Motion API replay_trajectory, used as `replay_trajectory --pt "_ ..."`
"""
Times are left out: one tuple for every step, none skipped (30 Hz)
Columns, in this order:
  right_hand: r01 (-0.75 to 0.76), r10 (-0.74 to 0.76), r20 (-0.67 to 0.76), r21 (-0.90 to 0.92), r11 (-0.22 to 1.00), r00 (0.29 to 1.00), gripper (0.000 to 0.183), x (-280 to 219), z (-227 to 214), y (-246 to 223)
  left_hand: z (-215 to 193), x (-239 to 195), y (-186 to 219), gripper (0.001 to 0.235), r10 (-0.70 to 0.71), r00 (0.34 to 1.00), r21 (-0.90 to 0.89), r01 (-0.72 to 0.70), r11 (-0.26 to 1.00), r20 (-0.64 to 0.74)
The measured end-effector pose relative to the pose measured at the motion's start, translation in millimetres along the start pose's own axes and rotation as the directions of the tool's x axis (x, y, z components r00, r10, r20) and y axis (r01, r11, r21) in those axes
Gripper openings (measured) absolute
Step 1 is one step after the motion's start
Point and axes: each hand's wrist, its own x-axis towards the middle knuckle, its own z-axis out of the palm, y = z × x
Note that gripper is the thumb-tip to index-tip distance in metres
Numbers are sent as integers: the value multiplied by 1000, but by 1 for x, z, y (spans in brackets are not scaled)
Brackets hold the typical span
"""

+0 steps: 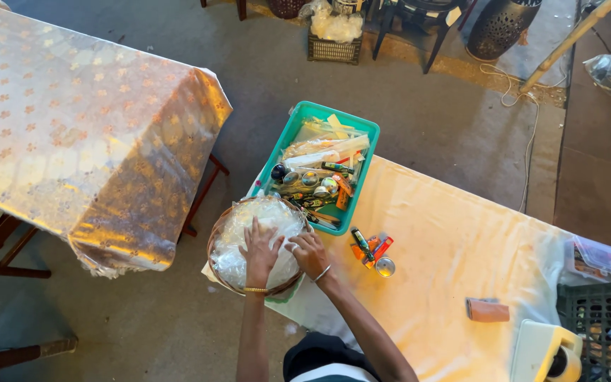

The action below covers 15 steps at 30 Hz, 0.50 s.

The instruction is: The person opens a small metal tin and places it on a white tablecloth. They then pick up several small packaged items, including an orange box and a green tube, and place them into a clear plastic bag. The person handles the items one by one, arranging them inside the bag.

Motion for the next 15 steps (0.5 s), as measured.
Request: replay_trajectory --pt "19 -19 -13 -19 1000 1000 16 -5 3 2 -2 -1 1 44 -19 1000 1 19 1000 5" --pt "37 -38 -26 -38 999 999 18 -10 6 4 -4 -2 2 43 -39 999 3 39 999 10" --pt "38 -39 -25 -39 999 999 18 -10 4 3 3 -1 1 43 -39 999 1 39 999 10" --pt "58 -60 -27 -58 997 998 19 -11 3 2 10 0 1 40 -37 999 56 38 998 -20" --pt "77 -79 -31 -77 994 996 20 -11 1 1 16 2 0 39 -32 998 113 38 993 -49" --pt "77 -79 -33 -79 994 996 20 -8 -1 2 20 6 2 39 -30 998 112 36 993 -50" --pt "95 -98 -33 -95 991 995 20 -9 -4 0 27 6 3 35 -22 996 207 39 978 -84" --pt "113 -117 -34 -111 987 993 20 -10 -7 -2 33 5 3 32 -10 993 299 45 953 -117" --pt "114 -118 -33 -113 987 992 20 -9 -11 -2 34 7 2 32 -9 993 297 44 954 -118" --pt "127 -135 -51 -131 983 990 21 -9 -16 -1 35 9 2 34 -18 989 308 62 949 -144" --pt "141 -153 -69 -150 979 986 21 -8 -21 0 36 11 2 35 -25 985 317 79 945 -172" --pt "143 -155 -69 -153 978 986 21 -8 -30 -1 43 17 -4 35 -23 985 315 77 946 -173" --pt "135 -154 -108 -163 977 982 22 -9 -38 -2 51 21 -10 35 -29 984 328 86 941 -176" --pt "128 -154 -148 -172 977 977 22 -11 -47 -3 59 25 -16 34 -34 983 341 94 935 -178" --pt "126 -153 -147 -177 976 977 22 -13 -61 -5 60 25 -16 34 -30 984 339 90 936 -177"
